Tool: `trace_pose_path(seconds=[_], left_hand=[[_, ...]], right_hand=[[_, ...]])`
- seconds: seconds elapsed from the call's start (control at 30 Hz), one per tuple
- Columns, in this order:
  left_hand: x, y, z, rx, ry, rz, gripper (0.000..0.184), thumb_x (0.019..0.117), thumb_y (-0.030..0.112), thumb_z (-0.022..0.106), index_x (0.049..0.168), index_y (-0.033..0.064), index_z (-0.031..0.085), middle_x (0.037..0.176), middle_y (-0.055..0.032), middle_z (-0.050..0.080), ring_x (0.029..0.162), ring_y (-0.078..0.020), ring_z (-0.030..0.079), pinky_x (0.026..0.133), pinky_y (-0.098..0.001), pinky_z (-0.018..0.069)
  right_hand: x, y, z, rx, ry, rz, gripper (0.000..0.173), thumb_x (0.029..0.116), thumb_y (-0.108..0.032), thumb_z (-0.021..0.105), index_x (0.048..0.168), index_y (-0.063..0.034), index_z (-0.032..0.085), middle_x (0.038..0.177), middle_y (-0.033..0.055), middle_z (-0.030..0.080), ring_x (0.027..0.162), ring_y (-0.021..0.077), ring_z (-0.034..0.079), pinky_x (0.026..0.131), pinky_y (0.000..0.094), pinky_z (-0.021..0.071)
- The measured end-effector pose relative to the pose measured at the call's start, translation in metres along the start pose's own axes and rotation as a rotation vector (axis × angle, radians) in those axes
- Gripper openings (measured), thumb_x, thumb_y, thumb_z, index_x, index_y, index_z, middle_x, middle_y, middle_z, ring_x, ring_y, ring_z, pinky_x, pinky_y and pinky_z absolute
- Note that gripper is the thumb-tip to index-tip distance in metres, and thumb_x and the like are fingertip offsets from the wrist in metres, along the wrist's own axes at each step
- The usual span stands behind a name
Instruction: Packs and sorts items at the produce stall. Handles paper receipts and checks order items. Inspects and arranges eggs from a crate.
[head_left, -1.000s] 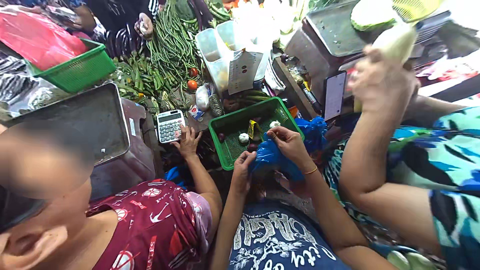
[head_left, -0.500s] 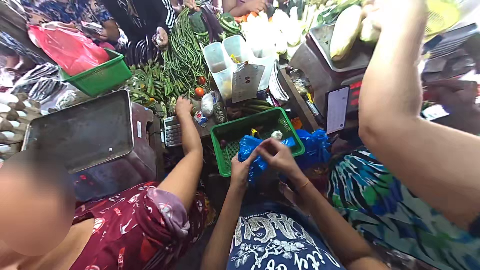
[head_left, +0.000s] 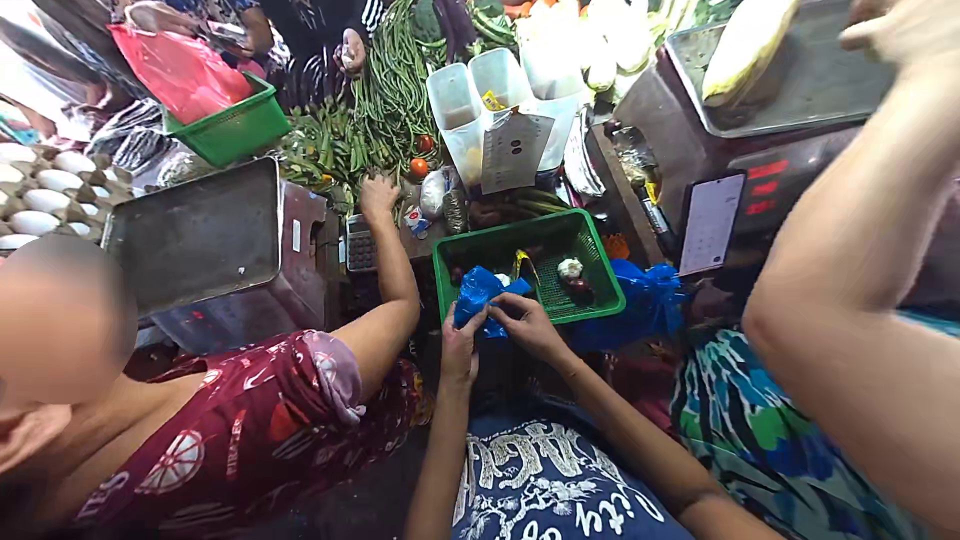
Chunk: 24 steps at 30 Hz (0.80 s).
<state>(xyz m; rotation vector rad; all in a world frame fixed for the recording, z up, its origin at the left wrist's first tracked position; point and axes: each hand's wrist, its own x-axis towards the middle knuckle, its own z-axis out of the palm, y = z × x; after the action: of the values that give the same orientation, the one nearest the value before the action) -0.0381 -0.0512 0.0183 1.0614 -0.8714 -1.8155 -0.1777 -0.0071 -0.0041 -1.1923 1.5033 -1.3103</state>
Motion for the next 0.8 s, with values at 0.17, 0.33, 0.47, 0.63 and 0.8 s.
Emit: trace_pose_path(seconds=[0.17,0.33,0.47,0.63,0.8], left_hand=[[-0.014,0.002,-0.008,-0.132,0.118,0.009,0.034,0.0907,-0.013,0.059,0.123,-0.0030,0.055,0.104,-0.0092,0.070,0.093,-0.0154,0.070,0.083,-0.0333,0.0606],[-0.018,-0.004,-0.018,0.107,0.234,0.194,0.019,0.0855,-0.014,0.062,0.096,0.0001,0.053,0.085,-0.0052,0.061,0.079,-0.0123,0.063,0.074,-0.0301,0.0581],[-0.012,-0.009,-0.026,0.433,0.463,0.416,0.018,0.0892,-0.006,0.064,0.104,-0.0049,0.053,0.073,-0.0032,0.054,0.055,-0.0066,0.054,0.053,-0.0224,0.0512],[-0.021,0.021,-0.016,0.148,-0.031,-0.301,0.073,0.1073,0.056,0.016,0.131,0.0004,0.057,0.112,-0.0150,0.071,0.095,-0.0232,0.070,0.083,-0.0401,0.0573],[-0.015,0.016,-0.009,0.118,-0.159,-0.201,0.038,0.1037,0.023,0.053,0.132,-0.0017,0.055,0.112,-0.0137,0.070,0.100,-0.0196,0.070,0.090,-0.0381,0.0584]], right_hand=[[-0.002,-0.005,-0.009,0.316,-0.020,0.213,0.023,0.1039,-0.017,0.060,0.114,-0.0009,0.073,0.099,0.0057,0.075,0.089,0.0086,0.070,0.083,0.0286,0.0596],[-0.005,-0.018,-0.006,0.973,0.111,0.611,0.024,0.1109,-0.017,0.041,0.119,-0.0018,0.057,0.097,0.0095,0.069,0.089,0.0175,0.070,0.082,0.0347,0.0601],[-0.009,-0.017,-0.007,0.988,0.320,0.477,0.025,0.1098,-0.019,0.042,0.114,-0.0051,0.062,0.094,0.0069,0.069,0.089,0.0161,0.068,0.082,0.0351,0.0584],[-0.023,-0.017,-0.034,0.772,-0.211,0.050,0.043,0.1017,-0.034,0.044,0.063,-0.0235,0.059,0.062,-0.0139,0.058,0.061,-0.0043,0.055,0.063,0.0164,0.0470],[-0.022,-0.009,-0.043,0.061,-0.400,-0.237,0.054,0.1058,-0.046,0.047,0.066,-0.0117,0.062,0.064,-0.0081,0.054,0.068,0.0016,0.053,0.072,0.0259,0.0442]])
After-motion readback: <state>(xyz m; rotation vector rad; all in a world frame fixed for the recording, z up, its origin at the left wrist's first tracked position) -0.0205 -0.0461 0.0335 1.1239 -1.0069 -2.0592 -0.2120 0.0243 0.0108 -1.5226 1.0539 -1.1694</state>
